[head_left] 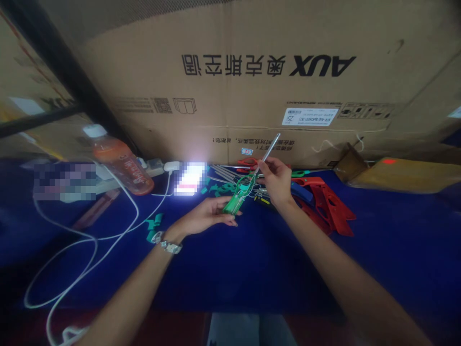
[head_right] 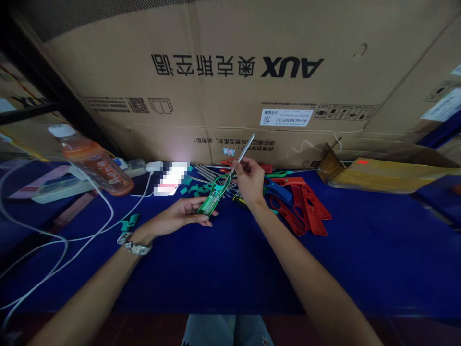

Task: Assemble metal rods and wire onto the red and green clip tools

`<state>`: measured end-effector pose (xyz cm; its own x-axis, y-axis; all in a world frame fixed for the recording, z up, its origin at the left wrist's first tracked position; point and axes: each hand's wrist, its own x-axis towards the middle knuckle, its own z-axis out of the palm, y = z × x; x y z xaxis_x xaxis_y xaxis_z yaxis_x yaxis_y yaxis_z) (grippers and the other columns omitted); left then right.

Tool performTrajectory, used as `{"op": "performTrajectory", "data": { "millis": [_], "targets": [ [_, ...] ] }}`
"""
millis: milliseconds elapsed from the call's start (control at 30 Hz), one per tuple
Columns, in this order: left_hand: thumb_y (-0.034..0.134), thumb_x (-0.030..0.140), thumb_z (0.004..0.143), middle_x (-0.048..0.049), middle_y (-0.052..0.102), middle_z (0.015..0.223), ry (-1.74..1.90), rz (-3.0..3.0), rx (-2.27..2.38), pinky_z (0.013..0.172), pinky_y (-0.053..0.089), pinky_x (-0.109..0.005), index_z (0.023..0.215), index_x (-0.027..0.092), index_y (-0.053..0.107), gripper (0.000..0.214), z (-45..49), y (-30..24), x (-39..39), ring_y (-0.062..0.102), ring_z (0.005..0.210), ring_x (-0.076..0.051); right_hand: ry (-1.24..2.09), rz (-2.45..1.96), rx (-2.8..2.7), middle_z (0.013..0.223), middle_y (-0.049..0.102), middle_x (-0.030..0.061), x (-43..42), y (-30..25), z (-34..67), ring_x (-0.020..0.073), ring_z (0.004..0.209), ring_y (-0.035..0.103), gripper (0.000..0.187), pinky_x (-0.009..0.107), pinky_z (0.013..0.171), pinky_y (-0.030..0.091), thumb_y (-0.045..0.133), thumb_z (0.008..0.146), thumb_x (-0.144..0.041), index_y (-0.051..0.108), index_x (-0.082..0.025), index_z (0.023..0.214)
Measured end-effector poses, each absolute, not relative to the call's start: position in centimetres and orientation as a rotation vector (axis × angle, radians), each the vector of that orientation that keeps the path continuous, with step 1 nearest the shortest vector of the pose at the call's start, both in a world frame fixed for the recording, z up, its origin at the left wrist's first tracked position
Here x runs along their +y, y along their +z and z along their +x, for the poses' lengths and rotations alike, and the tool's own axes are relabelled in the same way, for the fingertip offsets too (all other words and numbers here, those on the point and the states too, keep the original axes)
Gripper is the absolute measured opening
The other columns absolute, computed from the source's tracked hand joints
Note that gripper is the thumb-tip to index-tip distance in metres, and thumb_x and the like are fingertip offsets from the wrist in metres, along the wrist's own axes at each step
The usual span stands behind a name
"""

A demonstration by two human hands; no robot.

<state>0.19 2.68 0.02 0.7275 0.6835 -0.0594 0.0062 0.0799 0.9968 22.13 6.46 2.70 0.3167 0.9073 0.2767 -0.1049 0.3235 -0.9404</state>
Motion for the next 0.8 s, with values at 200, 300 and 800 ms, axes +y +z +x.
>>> {"op": "performTrajectory", "data": {
  "millis": [200,300,800],
  "targets": [
    [0.079,0.023,0.078,-0.0118,0.073,0.112,0.541,1.416,0.648,0.085,0.058,-0.038,0.139,0.019,0.044,0.071,0.1,-0.1,2.4,0.075,0.088,-0.02,0.851,-0.983,-1.013,0.075,0.069,0.0016,6.3,2.7,22.0,0.0196,0.065,0.067,0.039,0.03,0.047,0.056,0.076,0.069,-0.049,0.066,-0.019,0.092],
    [0.084,0.029,0.072,-0.0073,0.069,0.11,0.763,1.659,0.863,0.069,0.057,-0.029,0.126,0.021,0.046,0.067,0.6,0.1,1.9,0.069,0.077,-0.015,0.837,-1.0,-1.005,0.075,0.069,0.0015,6.4,2.7,22.0,0.0197,0.066,0.067,0.039,0.03,0.047,0.056,0.076,0.069,-0.05,0.065,-0.019,0.092],
    [0.071,0.027,0.084,-0.0077,0.062,0.112,1.14,2.172,1.242,0.075,0.057,-0.034,0.084,0.02,0.065,0.009,2.6,-0.4,0.9,0.066,0.089,-0.019,0.786,-1.033,-0.972,0.075,0.067,0.0009,6.5,2.6,21.9,0.0187,0.064,0.066,0.041,0.031,0.049,0.058,0.075,0.07,-0.051,0.063,-0.019,0.092]
  ]
}}
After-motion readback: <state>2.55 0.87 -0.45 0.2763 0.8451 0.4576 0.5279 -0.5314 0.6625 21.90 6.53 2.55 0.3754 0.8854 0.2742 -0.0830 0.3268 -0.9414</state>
